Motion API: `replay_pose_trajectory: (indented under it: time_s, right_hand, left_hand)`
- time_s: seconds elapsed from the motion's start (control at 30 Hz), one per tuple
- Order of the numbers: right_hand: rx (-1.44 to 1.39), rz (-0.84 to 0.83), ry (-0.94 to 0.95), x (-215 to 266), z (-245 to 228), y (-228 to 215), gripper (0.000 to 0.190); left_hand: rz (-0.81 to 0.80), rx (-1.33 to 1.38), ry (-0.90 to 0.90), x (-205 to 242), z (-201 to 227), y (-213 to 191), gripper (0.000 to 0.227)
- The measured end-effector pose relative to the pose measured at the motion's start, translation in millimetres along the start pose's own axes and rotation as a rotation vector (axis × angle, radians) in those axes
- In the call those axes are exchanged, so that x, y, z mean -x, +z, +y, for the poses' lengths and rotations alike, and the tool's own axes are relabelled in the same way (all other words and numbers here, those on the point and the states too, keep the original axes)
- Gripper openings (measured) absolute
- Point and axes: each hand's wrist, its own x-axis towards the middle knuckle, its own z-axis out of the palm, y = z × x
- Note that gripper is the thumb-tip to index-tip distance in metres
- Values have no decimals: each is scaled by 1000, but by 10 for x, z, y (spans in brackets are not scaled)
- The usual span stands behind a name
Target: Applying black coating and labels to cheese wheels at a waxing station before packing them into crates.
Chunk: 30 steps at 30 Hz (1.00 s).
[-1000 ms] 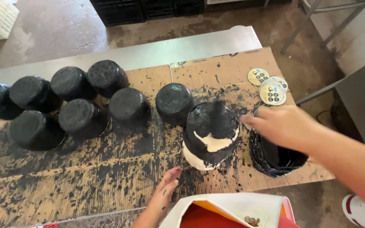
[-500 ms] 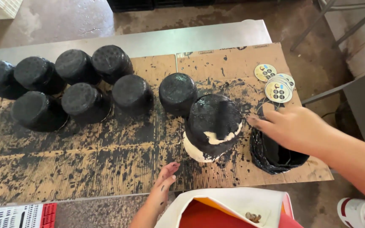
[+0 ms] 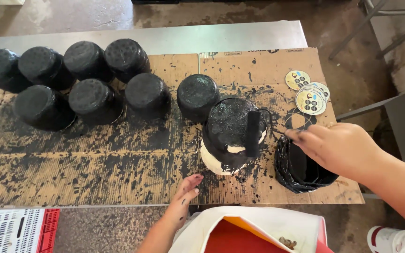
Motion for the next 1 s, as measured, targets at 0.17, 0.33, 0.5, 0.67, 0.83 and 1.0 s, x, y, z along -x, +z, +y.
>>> replay_pose_trajectory:
  time_s: [0.17,0.33,0.5,0.67,0.83,1.0]
  right_hand:
    - [-395,-30,302,-15,-18,34,34]
    - [-1328,-589,593,-71,-57,-22,24]
    - [-1137,-626,611,-438,-435,-121,35]
    - [-1008,-644,611,-464,-427,-253,46]
    - [-991,-402,608,32,23,169,45]
    - [-918,-551,576,-397,-378,-151,44]
  left_hand:
    - [12,57,55,-63,-194,25,54]
    - [13,92,46,-22,-236,79,55]
    - [25,100,58,-25,-336,148,54]
    - [20,84,87,-1,-326,149,53]
    - [57,116,68,57,-371,136,55]
    - [32,91,31,10,-342,207,54]
